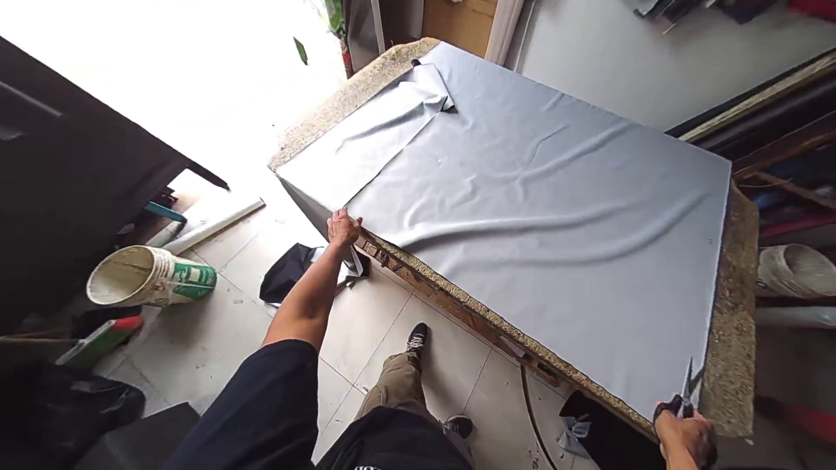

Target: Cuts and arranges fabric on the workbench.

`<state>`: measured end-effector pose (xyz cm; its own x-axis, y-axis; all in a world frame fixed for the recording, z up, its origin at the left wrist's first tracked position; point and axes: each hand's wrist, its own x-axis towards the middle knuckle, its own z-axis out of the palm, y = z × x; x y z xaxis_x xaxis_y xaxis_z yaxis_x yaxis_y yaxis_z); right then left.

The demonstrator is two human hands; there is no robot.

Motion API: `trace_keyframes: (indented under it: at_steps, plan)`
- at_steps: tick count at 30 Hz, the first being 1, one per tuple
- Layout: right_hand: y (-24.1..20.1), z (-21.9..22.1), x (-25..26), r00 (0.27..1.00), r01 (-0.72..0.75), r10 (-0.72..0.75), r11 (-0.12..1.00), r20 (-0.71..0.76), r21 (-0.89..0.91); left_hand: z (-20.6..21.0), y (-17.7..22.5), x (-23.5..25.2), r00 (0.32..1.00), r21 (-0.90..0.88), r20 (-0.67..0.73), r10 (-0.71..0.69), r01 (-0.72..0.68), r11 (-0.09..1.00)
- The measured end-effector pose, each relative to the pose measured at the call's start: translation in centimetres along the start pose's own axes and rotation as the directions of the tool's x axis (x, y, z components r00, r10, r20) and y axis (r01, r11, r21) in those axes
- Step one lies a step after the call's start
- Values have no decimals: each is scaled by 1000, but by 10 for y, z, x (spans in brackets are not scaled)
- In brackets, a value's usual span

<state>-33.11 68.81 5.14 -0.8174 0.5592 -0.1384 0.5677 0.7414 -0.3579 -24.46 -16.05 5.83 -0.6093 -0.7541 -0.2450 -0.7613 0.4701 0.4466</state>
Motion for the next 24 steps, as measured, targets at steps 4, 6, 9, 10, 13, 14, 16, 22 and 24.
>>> trace_keyframes:
  at_steps: [4,6,9,10,13,14,16,22,24]
  plan:
    - [-25,13,-1,999,-31,38,982,33,-189,-3,21,48,999,148,40,-34,27,989]
    - [-34,12,-3,996,-75,83,977,28,-201,3,27,60,999,176,29,-33,27,984]
    - [-30,12,4,988,-152,150,968,-23,-200,9,28,70,998,156,64,-24,14,988]
    - [-30,10,6,986,-166,161,965,-42,-203,8,29,72,997,174,79,-24,10,985]
    - [-32,12,11,989,-149,145,975,-36,-164,1,31,78,988,256,155,-23,-18,967]
    - [-34,14,13,991,-131,129,982,-24,-139,-2,32,79,984,285,179,-19,-33,958]
    - [-37,15,14,995,-104,103,985,-12,-135,-5,36,78,977,337,211,-8,-65,939]
    - [-23,-9,5,991,-90,101,988,83,-126,-20,26,47,989,432,142,33,-92,897]
    - [1,-17,-8,987,-119,127,989,97,-90,-20,4,30,990,447,137,15,-75,892]
